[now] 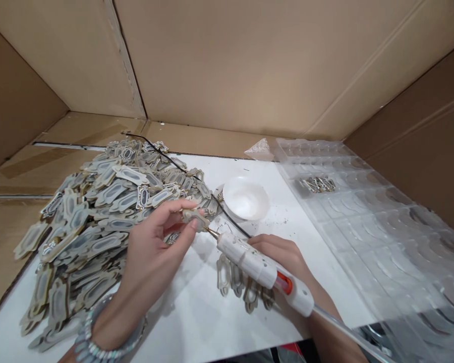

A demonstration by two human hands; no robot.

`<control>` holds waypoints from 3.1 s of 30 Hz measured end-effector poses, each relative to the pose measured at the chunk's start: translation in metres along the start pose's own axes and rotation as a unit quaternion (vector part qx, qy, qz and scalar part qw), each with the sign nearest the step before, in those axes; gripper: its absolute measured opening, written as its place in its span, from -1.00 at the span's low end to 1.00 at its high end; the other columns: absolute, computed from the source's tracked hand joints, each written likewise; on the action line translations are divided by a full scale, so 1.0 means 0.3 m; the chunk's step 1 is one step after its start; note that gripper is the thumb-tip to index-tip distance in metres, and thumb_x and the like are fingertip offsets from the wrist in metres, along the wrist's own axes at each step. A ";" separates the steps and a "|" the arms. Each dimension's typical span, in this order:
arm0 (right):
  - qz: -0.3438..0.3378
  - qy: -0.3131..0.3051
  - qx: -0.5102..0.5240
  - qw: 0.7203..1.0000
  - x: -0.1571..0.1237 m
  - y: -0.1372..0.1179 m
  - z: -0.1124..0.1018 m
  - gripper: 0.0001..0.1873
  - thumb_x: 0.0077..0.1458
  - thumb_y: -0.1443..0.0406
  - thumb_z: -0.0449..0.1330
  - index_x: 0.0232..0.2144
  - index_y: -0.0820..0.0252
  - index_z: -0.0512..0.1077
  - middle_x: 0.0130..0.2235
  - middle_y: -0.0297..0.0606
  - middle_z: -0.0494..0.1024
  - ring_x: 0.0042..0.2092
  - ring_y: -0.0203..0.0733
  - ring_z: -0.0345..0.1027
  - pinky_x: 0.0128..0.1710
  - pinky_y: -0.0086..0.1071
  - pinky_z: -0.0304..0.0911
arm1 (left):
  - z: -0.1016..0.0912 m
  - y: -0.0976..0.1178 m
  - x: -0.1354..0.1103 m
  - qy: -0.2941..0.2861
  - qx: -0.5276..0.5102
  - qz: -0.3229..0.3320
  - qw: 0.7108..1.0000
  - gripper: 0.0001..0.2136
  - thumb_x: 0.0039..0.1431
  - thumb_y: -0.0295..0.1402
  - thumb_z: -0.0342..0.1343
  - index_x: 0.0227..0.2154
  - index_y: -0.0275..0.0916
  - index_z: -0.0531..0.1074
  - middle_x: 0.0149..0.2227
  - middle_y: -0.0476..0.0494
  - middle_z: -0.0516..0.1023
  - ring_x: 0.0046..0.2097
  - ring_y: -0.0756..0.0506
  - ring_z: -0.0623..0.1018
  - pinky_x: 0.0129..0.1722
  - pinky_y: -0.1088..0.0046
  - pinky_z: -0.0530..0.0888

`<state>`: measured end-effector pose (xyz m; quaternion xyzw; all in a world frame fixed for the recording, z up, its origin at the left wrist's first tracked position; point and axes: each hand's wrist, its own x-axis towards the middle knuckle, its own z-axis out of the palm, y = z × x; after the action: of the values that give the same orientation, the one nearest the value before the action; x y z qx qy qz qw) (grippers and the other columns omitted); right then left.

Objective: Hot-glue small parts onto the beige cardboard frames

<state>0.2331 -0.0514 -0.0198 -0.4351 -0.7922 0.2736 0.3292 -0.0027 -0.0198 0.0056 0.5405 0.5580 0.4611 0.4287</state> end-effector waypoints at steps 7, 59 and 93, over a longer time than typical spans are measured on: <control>-0.010 -0.005 -0.022 1.000 0.003 0.011 -0.002 -0.82 0.23 0.31 0.06 -0.40 0.15 0.43 -0.32 -0.21 0.58 -0.35 -0.18 0.46 -0.37 -0.35 0.29 | 0.006 0.003 -0.007 0.004 0.009 0.004 1.000 -0.77 0.11 -0.17 0.22 -0.16 -0.03 0.49 -0.19 0.00 0.64 -0.12 -0.14 0.61 -0.22 0.41 0.50; 0.018 0.096 0.018 0.995 -0.009 0.000 -0.016 -0.83 0.05 0.46 0.08 -0.49 0.14 0.39 -0.38 -0.31 0.51 -0.49 -0.32 0.30 -0.52 -0.44 0.20 | 0.013 0.017 0.026 -0.072 -0.121 -0.110 0.984 -0.40 -0.04 -0.21 0.32 0.09 -0.16 0.29 -0.53 0.04 0.54 -0.42 -0.04 0.54 -0.36 0.51 0.44; 0.049 -0.001 0.013 0.999 -0.009 0.000 -0.004 -0.85 0.05 0.43 0.07 -0.49 0.18 0.39 -0.43 -0.31 0.45 -0.45 -0.29 0.31 -0.46 -0.45 0.16 | 0.028 0.005 0.011 -0.138 -0.083 -0.107 0.981 -0.37 0.00 -0.28 0.22 0.15 -0.13 0.16 -0.53 0.09 0.45 -0.50 0.00 0.45 -0.52 0.58 0.31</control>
<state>0.2352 -0.0537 -0.0199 -0.4687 -0.7667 0.2999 0.3203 0.0055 -0.0161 0.0053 0.4983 0.5080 0.3786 0.5918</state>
